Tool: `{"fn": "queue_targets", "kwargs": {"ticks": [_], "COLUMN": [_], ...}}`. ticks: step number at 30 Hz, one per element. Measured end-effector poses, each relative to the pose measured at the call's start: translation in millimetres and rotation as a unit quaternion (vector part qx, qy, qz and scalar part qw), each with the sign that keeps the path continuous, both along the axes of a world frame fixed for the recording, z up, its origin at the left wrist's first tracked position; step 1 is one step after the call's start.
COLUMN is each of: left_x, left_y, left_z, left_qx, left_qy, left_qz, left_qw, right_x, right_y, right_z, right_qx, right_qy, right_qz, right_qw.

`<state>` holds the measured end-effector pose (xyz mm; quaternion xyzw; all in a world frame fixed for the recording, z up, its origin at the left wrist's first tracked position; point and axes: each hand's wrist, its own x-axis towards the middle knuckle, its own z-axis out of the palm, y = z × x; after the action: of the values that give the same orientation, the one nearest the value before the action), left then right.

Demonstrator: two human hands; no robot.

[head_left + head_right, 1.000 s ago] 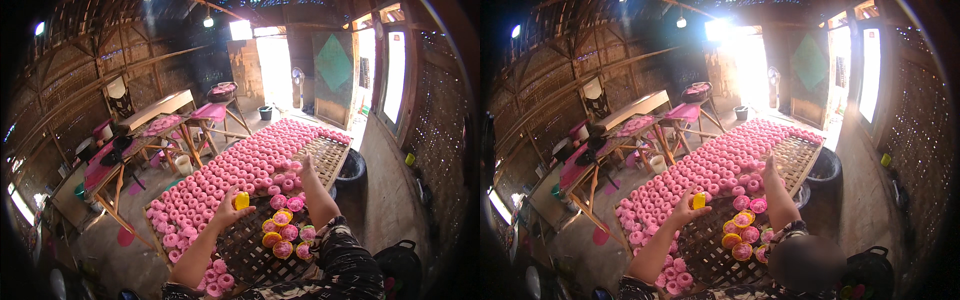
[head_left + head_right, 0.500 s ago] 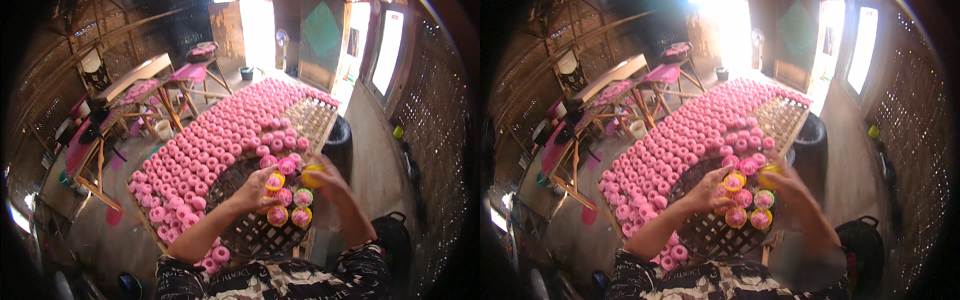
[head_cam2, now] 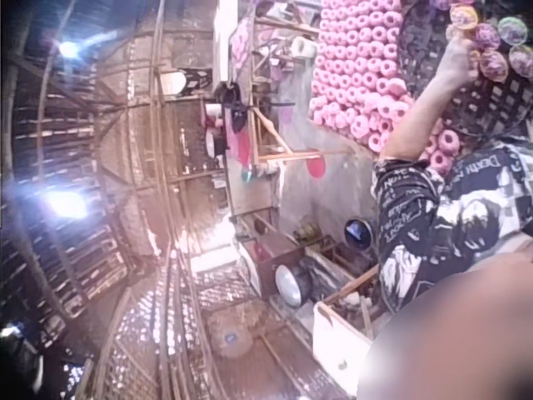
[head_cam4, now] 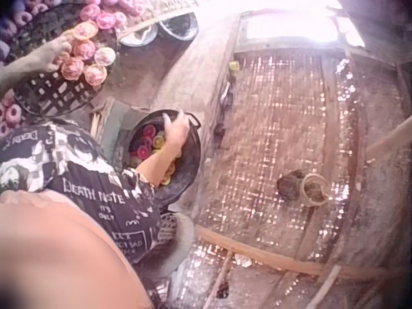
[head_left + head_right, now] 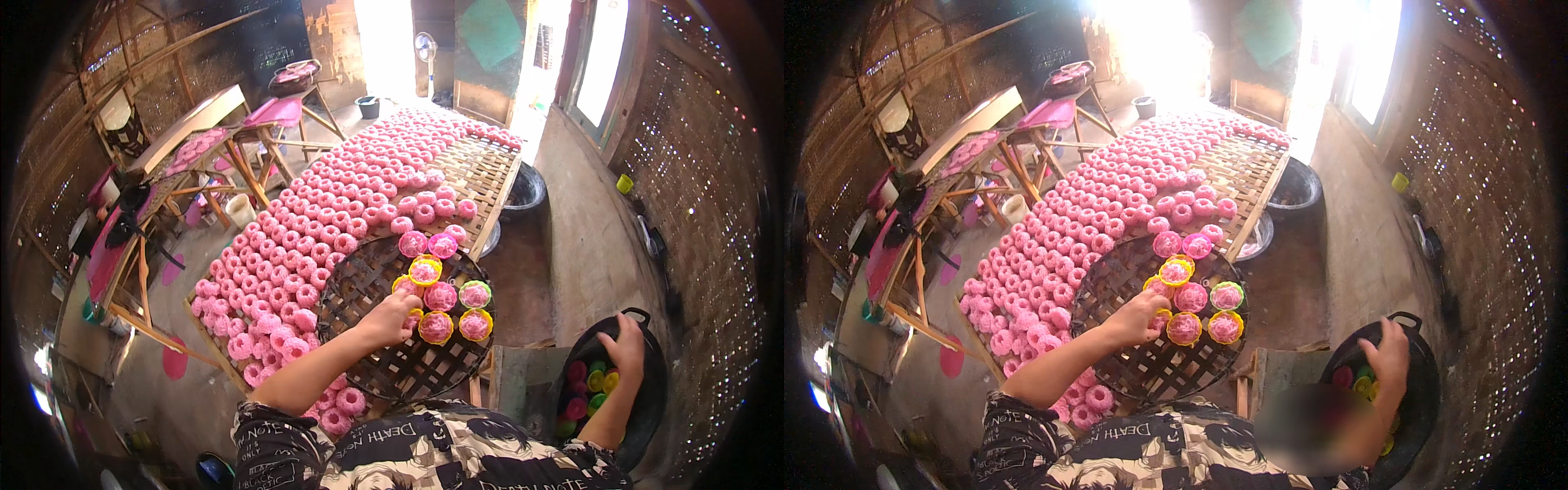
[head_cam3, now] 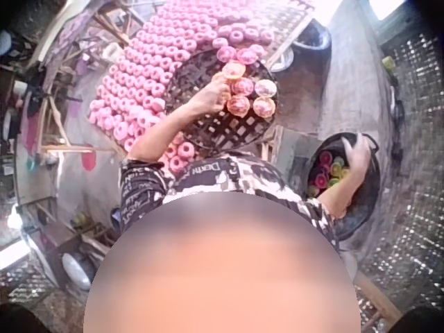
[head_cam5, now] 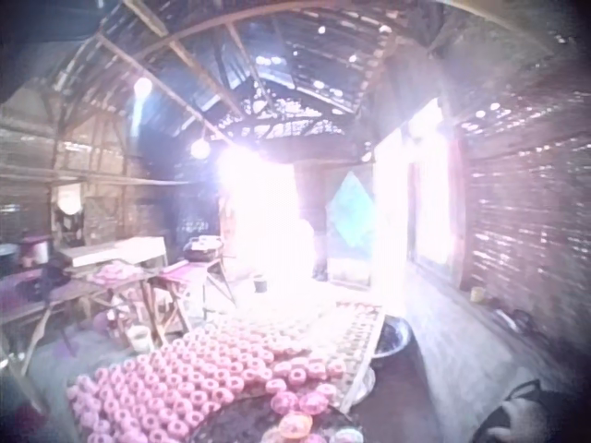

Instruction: The person assembles pink doughnut-shaped items into colorful plastic cups and arranges them on a woven tray. They then use a wooden mold to press pink material into additional cups and place the finished items on a display stand.

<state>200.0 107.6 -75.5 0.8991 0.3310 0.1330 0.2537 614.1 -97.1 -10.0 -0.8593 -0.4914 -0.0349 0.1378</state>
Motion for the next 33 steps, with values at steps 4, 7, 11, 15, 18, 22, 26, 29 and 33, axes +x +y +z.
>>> {"fn": "queue_targets", "kwargs": {"ticks": [4, 7, 11, 15, 18, 22, 26, 29, 33], "left_x": [-4.5, 9.3, 19.7, 0.6, -12.9, -28.2, -48.9, -53.3, -53.7], "left_y": [-9.2, -14.7, -36.6, -35.4, -26.9, -9.2, -3.3, -3.2, -6.1], "left_z": [32.6, 60.5, 77.3, 80.3, 66.6, 34.4, -0.9, -18.9, -30.2], "left_qx": [-0.057, 0.135, 0.29, 0.241, 0.034, -0.273, -0.202, -0.125, -0.039], "left_qy": [-0.114, -0.224, 0.004, -0.119, -0.232, -0.513, -0.283, -0.085, -0.051], "left_qz": [0.173, 0.08, -0.049, 0.001, 0.107, 0.248, 0.37, 0.36, 0.321], "left_qw": [0.977, 0.962, 0.956, 0.963, 0.966, 0.775, 0.861, 0.92, 0.945], "right_x": [-91.6, -182.9, -241.1, -252.3, -253.4, -229.6, -184.1, -151.2, -144.7], "right_y": [59.7, 95.6, 137.3, 147.9, 157.8, 211.2, 329.8, 408.5, 460.8], "right_z": [-4.7, -25.9, -43.7, -47.3, -48.2, -53.6, -57.8, -61.7, -45.4], "right_qx": [0.168, 0.085, -0.099, -0.083, -0.071, -0.07, 0.128, 0.146, 0.224], "right_qy": [0.388, 0.807, 0.955, 0.963, 0.963, 0.942, 0.924, 0.898, 0.847], "right_qz": [0.259, 0.248, 0.277, 0.173, 0.152, 0.204, 0.107, 0.01, -0.055], "right_qw": [0.868, 0.529, 0.042, 0.19, 0.21, 0.256, 0.343, 0.415, 0.479]}}
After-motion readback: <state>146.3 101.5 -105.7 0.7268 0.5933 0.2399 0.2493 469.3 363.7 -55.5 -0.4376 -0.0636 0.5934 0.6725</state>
